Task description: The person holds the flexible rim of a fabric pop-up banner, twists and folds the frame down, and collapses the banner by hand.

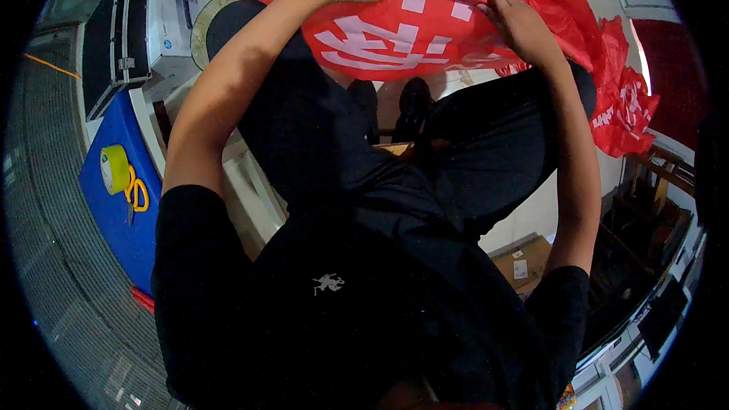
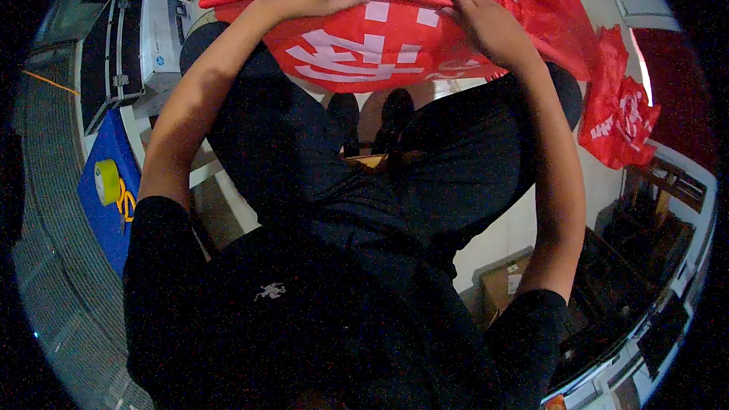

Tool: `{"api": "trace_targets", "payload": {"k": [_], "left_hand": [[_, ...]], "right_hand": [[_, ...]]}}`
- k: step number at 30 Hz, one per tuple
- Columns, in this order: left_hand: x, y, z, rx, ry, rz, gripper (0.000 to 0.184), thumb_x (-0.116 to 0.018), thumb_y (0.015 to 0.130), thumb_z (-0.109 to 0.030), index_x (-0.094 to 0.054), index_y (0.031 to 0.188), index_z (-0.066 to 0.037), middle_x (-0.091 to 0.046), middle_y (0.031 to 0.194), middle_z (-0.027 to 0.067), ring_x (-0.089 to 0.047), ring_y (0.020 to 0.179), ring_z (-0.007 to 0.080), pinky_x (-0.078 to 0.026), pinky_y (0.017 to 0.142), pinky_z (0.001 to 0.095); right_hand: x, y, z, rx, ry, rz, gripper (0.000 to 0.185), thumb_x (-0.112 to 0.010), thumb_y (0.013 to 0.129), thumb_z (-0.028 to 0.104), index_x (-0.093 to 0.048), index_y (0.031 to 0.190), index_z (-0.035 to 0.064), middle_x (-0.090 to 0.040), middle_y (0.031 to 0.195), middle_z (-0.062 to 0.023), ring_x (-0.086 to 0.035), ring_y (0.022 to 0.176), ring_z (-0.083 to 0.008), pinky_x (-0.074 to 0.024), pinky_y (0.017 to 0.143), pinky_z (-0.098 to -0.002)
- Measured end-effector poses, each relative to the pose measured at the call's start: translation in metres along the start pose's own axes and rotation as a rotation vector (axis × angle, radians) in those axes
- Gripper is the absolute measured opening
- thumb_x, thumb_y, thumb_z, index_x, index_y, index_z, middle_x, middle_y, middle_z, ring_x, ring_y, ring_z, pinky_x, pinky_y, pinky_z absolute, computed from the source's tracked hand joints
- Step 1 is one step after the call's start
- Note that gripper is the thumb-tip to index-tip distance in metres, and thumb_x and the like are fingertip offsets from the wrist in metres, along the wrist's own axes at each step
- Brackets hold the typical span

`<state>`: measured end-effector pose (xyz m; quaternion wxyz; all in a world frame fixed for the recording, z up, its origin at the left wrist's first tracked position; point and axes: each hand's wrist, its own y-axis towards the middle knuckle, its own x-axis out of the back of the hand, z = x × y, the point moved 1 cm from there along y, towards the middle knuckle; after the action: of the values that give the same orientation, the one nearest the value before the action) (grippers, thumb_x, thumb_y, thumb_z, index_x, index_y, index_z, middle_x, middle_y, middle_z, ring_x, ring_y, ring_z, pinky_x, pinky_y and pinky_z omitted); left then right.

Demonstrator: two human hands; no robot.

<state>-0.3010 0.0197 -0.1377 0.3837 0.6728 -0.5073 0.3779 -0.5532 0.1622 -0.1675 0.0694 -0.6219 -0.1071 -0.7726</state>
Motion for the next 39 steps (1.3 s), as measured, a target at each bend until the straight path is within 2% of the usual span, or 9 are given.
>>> {"api": "trace_targets", "payload": {"k": [4, 6, 16, 21, 24, 30, 34, 36, 39], "left_hand": [[0.002, 0.0, -0.003, 0.15, -0.012, 0.113, 0.029, -0.059, 0.082, -0.021, -0.042, 0.098, -0.003, -0.054, 0.075, 0.0194, -0.054, 0.067, 0.0367, -0.043, 0.06, 0.043], [0.002, 0.001, -0.001, 0.051, -0.05, 0.107, 0.03, -0.06, 0.081, -0.02, -0.043, 0.099, -0.003, -0.054, 0.075, 0.0191, -0.054, 0.066, 0.0367, -0.043, 0.06, 0.0432], [-0.025, 0.002, 0.02, -0.137, 0.029, -0.077, 0.027, -0.059, 0.083, -0.025, -0.05, 0.098, -0.005, -0.056, 0.083, 0.0158, -0.055, 0.076, 0.0324, -0.045, 0.067, 0.0381], [-0.013, 0.0, 0.001, 0.154, -0.089, 0.071, 0.028, -0.06, 0.079, -0.018, -0.047, 0.101, -0.006, -0.053, 0.076, 0.0147, -0.054, 0.071, 0.032, -0.043, 0.065, 0.0386], [-0.025, 0.001, 0.018, -0.057, -0.063, 0.008, 0.032, -0.061, 0.08, -0.022, -0.046, 0.104, -0.007, -0.052, 0.073, 0.0138, -0.055, 0.07, 0.0304, -0.043, 0.064, 0.0379], [-0.016, 0.001, 0.004, 0.067, -0.122, 0.011, 0.028, -0.059, 0.083, -0.026, -0.048, 0.097, -0.005, -0.054, 0.075, 0.0139, -0.055, 0.071, 0.0302, -0.043, 0.065, 0.0373], [-0.023, -0.002, 0.011, -0.057, -0.114, -0.055, 0.027, -0.059, 0.084, -0.026, -0.047, 0.097, -0.005, -0.054, 0.075, 0.0136, -0.055, 0.072, 0.0305, -0.043, 0.065, 0.0375], [-0.024, -0.001, 0.012, 0.012, -0.069, 0.026, 0.029, -0.059, 0.084, -0.027, -0.048, 0.101, -0.006, -0.055, 0.077, 0.0136, -0.055, 0.073, 0.0302, -0.043, 0.065, 0.0372], [-0.02, 0.0, 0.013, -0.056, -0.023, -0.064, 0.029, -0.058, 0.085, -0.028, -0.05, 0.102, -0.006, -0.056, 0.078, 0.0141, -0.056, 0.073, 0.0299, -0.043, 0.065, 0.0372]], "right_hand": [[-0.002, -0.001, 0.006, 0.114, -0.043, -0.152, 0.024, -0.047, 0.091, 0.023, -0.044, 0.104, 0.0036, -0.055, 0.095, -0.0195, -0.054, 0.086, -0.0397, -0.0443, 0.069, -0.0446], [0.001, -0.002, 0.009, -0.062, 0.045, 0.01, 0.027, -0.044, 0.092, 0.026, -0.045, 0.106, 0.003, -0.056, 0.102, -0.0209, -0.055, 0.091, -0.0409, -0.0446, 0.075, -0.0469], [-0.003, -0.002, 0.005, 0.054, 0.07, -0.067, 0.029, -0.048, 0.09, 0.025, -0.045, 0.107, 0.0025, -0.055, 0.097, -0.0212, -0.055, 0.09, -0.0404, -0.0456, 0.074, -0.0462], [-0.008, 0.0, 0.003, 0.192, -0.047, -0.173, 0.028, -0.048, 0.09, 0.023, -0.044, 0.109, 0.0033, -0.056, 0.102, -0.0217, -0.055, 0.09, -0.041, -0.0457, 0.076, -0.0468], [-0.006, -0.002, 0.003, 0.055, 0.019, -0.011, 0.029, -0.048, 0.09, 0.026, -0.043, 0.108, 0.0036, -0.055, 0.1, -0.0219, -0.054, 0.093, -0.0404, -0.0446, 0.079, -0.0467], [-0.003, -0.003, 0.006, 0.172, 0.02, -0.084, 0.025, -0.045, 0.09, 0.022, -0.042, 0.107, 0.0041, -0.054, 0.099, -0.0213, -0.055, 0.091, -0.0399, -0.0459, 0.075, -0.0459], [-0.007, 0.0, 0.003, 0.177, -0.044, -0.09, 0.025, -0.044, 0.09, 0.021, -0.042, 0.107, 0.0035, -0.054, 0.098, -0.0213, -0.055, 0.09, -0.0395, -0.0453, 0.076, -0.0455], [-0.007, 0.0, 0.002, -0.024, 0.057, 0.065, 0.025, -0.047, 0.087, 0.019, -0.043, 0.106, 0.0023, -0.052, 0.099, -0.0202, -0.053, 0.095, -0.0385, -0.0443, 0.079, -0.0441], [-0.004, 0.0, 0.008, 0.083, 0.046, -0.029, 0.025, -0.05, 0.084, 0.015, -0.043, 0.104, 0.0029, -0.052, 0.099, -0.0197, -0.053, 0.094, -0.0386, -0.0445, 0.078, -0.0436]]}}
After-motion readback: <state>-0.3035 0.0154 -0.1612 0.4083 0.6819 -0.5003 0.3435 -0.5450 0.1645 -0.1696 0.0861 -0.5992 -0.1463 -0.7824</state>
